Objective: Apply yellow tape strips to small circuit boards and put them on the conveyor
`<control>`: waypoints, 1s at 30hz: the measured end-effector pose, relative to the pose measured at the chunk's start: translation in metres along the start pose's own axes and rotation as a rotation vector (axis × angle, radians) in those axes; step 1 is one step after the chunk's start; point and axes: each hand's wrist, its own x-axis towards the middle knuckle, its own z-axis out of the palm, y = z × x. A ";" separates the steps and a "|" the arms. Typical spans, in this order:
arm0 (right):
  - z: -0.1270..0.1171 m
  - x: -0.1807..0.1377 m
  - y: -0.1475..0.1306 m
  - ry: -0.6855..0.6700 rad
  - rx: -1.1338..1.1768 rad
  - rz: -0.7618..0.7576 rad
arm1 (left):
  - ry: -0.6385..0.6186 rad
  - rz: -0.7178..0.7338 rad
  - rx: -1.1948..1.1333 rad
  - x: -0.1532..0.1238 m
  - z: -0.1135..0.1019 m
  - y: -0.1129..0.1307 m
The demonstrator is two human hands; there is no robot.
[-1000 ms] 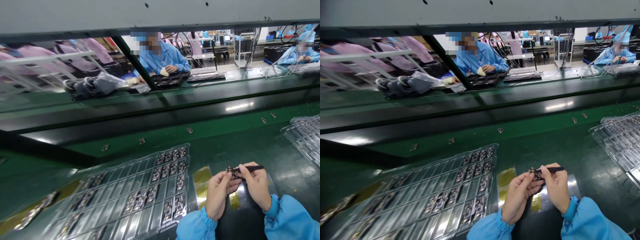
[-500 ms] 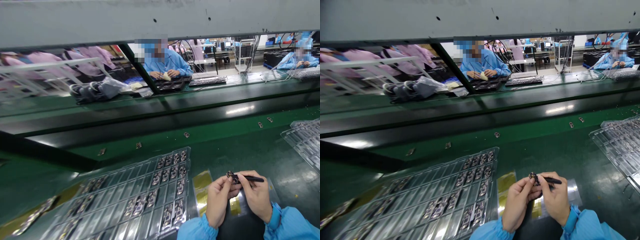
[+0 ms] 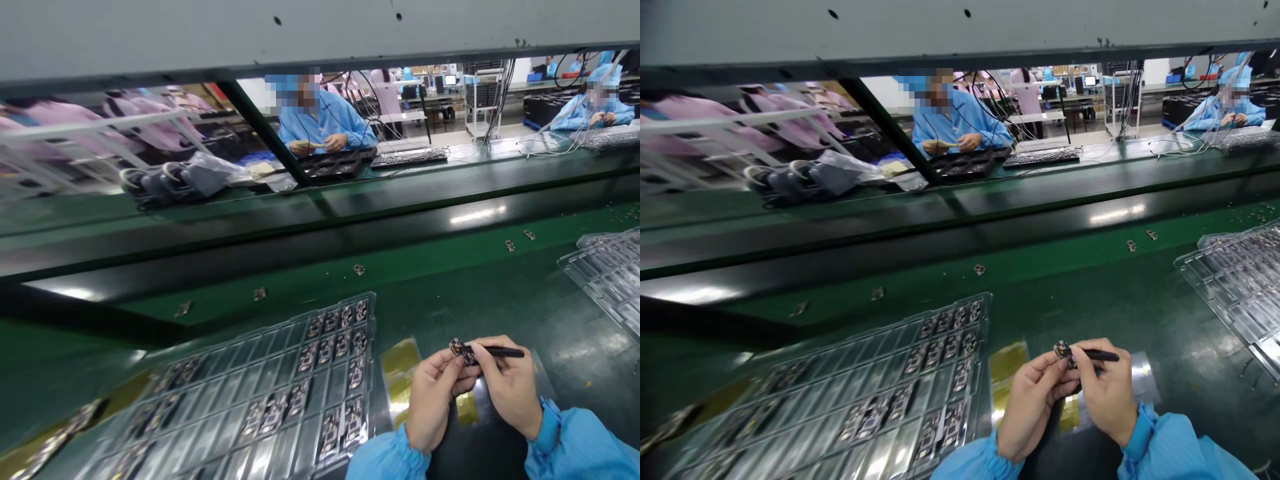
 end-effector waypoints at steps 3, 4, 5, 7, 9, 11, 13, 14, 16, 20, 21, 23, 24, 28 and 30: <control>0.000 0.000 -0.001 -0.002 0.010 0.015 | 0.000 -0.023 -0.013 0.000 0.000 0.001; 0.000 0.000 -0.001 0.000 0.022 0.029 | 0.000 -0.028 -0.015 0.000 -0.001 0.001; 0.000 0.001 -0.002 0.005 0.038 0.047 | 0.000 -0.031 -0.016 0.000 -0.001 0.001; 0.001 0.002 -0.003 0.023 0.074 0.085 | -0.005 -0.039 -0.019 0.000 -0.001 0.000; 0.002 0.003 -0.003 0.048 0.092 0.113 | -0.012 -0.045 -0.022 0.000 -0.001 0.000; 0.002 0.004 -0.004 0.062 0.095 0.125 | -0.014 -0.048 -0.020 0.000 -0.001 0.001; 0.002 0.005 -0.004 0.061 0.101 0.125 | -0.012 -0.050 -0.015 0.000 -0.001 0.001; 0.002 0.004 -0.004 0.056 0.106 0.123 | -0.011 -0.052 -0.014 0.000 -0.001 0.001; 0.002 0.004 -0.004 0.046 0.113 0.116 | -0.008 -0.055 -0.015 0.000 -0.001 0.001; 0.002 0.003 -0.004 0.032 0.119 0.110 | -0.002 -0.060 -0.040 0.001 -0.001 0.001; 0.002 0.002 -0.004 0.028 0.120 0.108 | -0.002 -0.059 -0.045 0.001 -0.001 0.001; 0.002 0.001 -0.004 0.022 0.114 0.099 | -0.002 -0.054 -0.047 0.001 -0.002 0.000; 0.001 0.001 -0.004 0.018 0.106 0.091 | -0.002 -0.050 -0.044 0.001 -0.002 0.000; 0.000 -0.001 -0.005 0.006 0.033 0.037 | -0.024 -0.040 -0.031 0.001 -0.002 0.001; -0.001 -0.001 -0.005 0.005 -0.019 -0.011 | -0.046 -0.036 -0.032 0.000 -0.002 0.001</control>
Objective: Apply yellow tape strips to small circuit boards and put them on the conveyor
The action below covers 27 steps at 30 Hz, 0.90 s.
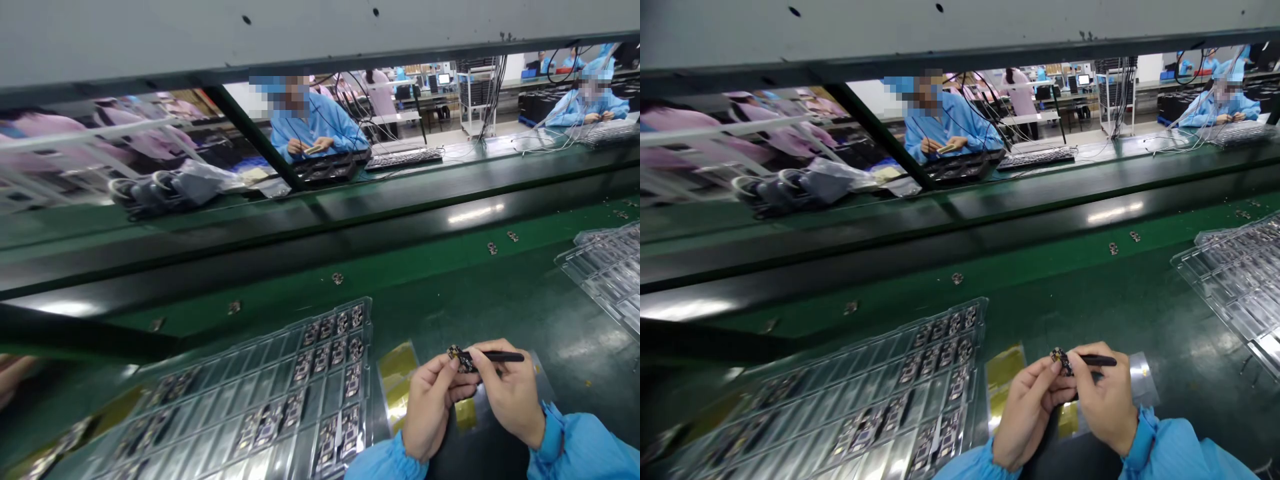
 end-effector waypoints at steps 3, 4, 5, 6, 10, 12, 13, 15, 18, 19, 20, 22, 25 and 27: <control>-0.001 -0.001 -0.001 0.008 -0.081 -0.084 | -0.028 -0.001 -0.011 0.000 0.000 0.000; -0.002 -0.001 -0.002 0.010 -0.106 -0.109 | -0.036 -0.003 -0.015 -0.001 0.000 0.000; -0.002 -0.001 -0.003 0.011 -0.129 -0.131 | -0.042 -0.007 -0.019 -0.001 0.000 0.000; -0.002 -0.001 -0.004 0.010 -0.146 -0.151 | -0.046 -0.009 -0.023 -0.001 0.000 0.000; -0.002 -0.001 -0.010 0.003 -0.158 -0.210 | -0.056 -0.006 -0.028 -0.001 0.000 0.001; -0.001 0.000 -0.011 0.005 -0.161 -0.223 | -0.055 -0.004 -0.024 -0.001 0.000 0.001; -0.001 0.000 -0.012 0.006 -0.166 -0.229 | -0.052 -0.004 -0.023 0.000 0.000 0.001; -0.001 -0.001 -0.010 0.009 -0.180 -0.262 | -0.044 -0.004 -0.027 0.000 -0.001 0.000; -0.001 -0.004 -0.006 -0.027 -0.219 -0.393 | -0.047 -0.002 -0.042 0.000 -0.001 0.000; -0.001 -0.005 -0.005 -0.050 -0.231 -0.443 | -0.048 0.000 -0.046 0.000 -0.001 0.000; -0.001 -0.005 -0.004 -0.073 -0.240 -0.485 | -0.047 0.004 -0.050 0.000 -0.001 0.000; -0.002 -0.006 -0.002 -0.097 -0.250 -0.533 | -0.045 0.015 -0.053 0.000 0.000 0.001; -0.002 -0.006 0.000 -0.086 -0.257 -0.537 | -0.043 0.035 -0.047 -0.001 0.001 0.001; -0.002 -0.006 0.000 -0.080 -0.260 -0.536 | -0.038 0.042 -0.042 -0.001 0.002 0.002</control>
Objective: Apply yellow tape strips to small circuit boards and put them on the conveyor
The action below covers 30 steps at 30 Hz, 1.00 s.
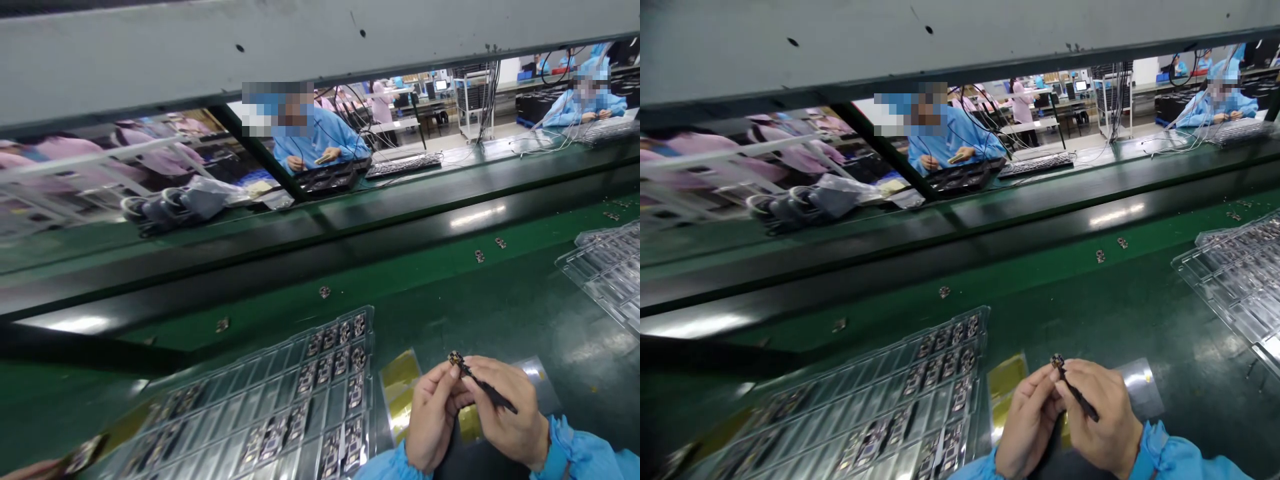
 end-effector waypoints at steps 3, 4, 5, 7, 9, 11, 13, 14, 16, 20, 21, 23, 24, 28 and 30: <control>-0.001 0.000 -0.001 0.011 0.005 -0.021 | -0.013 0.003 0.001 -0.001 0.001 0.001; -0.001 0.000 -0.001 0.013 0.011 -0.028 | -0.024 0.006 -0.001 -0.001 0.001 0.001; -0.001 0.000 -0.002 0.013 0.018 -0.035 | -0.035 0.009 -0.004 -0.001 0.001 0.001; -0.001 0.000 -0.003 0.009 0.032 -0.036 | -0.048 0.019 -0.009 -0.001 0.001 0.001; -0.001 0.000 -0.003 0.030 0.035 -0.008 | -0.039 0.029 -0.005 -0.001 0.001 0.001; -0.001 0.001 -0.002 0.068 0.038 0.086 | -0.011 0.033 0.010 -0.001 0.001 -0.001; 0.000 0.003 -0.001 0.089 0.058 0.242 | 0.024 0.022 0.033 0.000 0.000 -0.002; 0.000 0.004 0.000 0.089 0.083 0.328 | 0.039 0.012 0.045 0.000 0.000 -0.003; 0.000 0.007 0.001 0.082 0.149 0.463 | 0.058 -0.003 0.065 0.000 -0.001 -0.005; 0.000 0.008 0.003 0.074 0.202 0.524 | 0.069 0.005 0.087 0.000 -0.003 -0.006; 0.000 0.007 0.003 0.073 0.180 0.487 | 0.070 0.009 0.092 0.001 -0.003 -0.006; -0.001 0.006 0.005 0.083 0.114 0.353 | 0.068 0.015 0.095 0.002 -0.003 -0.006; -0.002 0.006 0.006 0.090 0.080 0.278 | 0.067 0.015 0.094 0.002 -0.003 -0.006; -0.007 0.007 0.013 0.144 0.011 0.150 | 0.089 0.003 0.082 0.002 -0.003 -0.007; -0.009 0.008 0.016 0.167 -0.003 0.185 | 0.120 -0.013 0.081 0.001 -0.004 -0.006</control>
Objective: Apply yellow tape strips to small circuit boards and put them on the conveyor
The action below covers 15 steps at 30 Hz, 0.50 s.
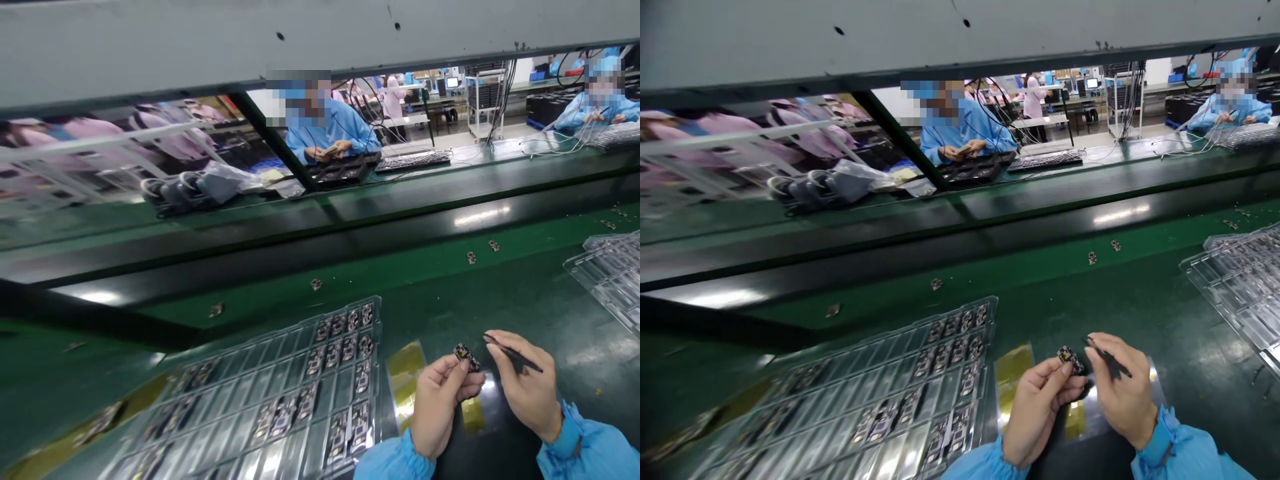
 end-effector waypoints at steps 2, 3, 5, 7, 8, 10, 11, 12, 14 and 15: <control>-0.002 0.002 0.002 0.011 -0.022 0.044 | 0.030 -0.008 0.014 0.002 -0.001 0.006; -0.003 0.002 0.003 0.011 -0.037 0.063 | 0.042 -0.003 0.036 0.005 -0.002 0.011; -0.005 0.000 0.006 0.007 -0.065 0.083 | 0.070 0.029 0.104 0.017 -0.003 0.028; -0.006 -0.002 0.010 -0.002 -0.095 0.086 | 0.110 0.085 0.175 0.038 -0.005 0.053; -0.006 -0.003 0.013 -0.011 -0.112 0.082 | 0.137 0.116 0.203 0.052 -0.008 0.067; -0.006 -0.005 0.017 -0.018 -0.146 0.058 | 0.204 0.173 0.246 0.084 -0.018 0.097; -0.006 -0.006 0.018 -0.018 -0.163 0.041 | 0.248 0.194 0.272 0.099 -0.026 0.112; -0.006 -0.006 0.019 -0.018 -0.177 0.021 | 0.300 0.208 0.302 0.113 -0.037 0.126; -0.006 -0.008 0.019 -0.021 -0.198 -0.021 | 0.422 0.225 0.375 0.133 -0.064 0.153; -0.006 -0.009 0.018 -0.016 -0.211 -0.041 | 0.484 0.232 0.418 0.137 -0.079 0.164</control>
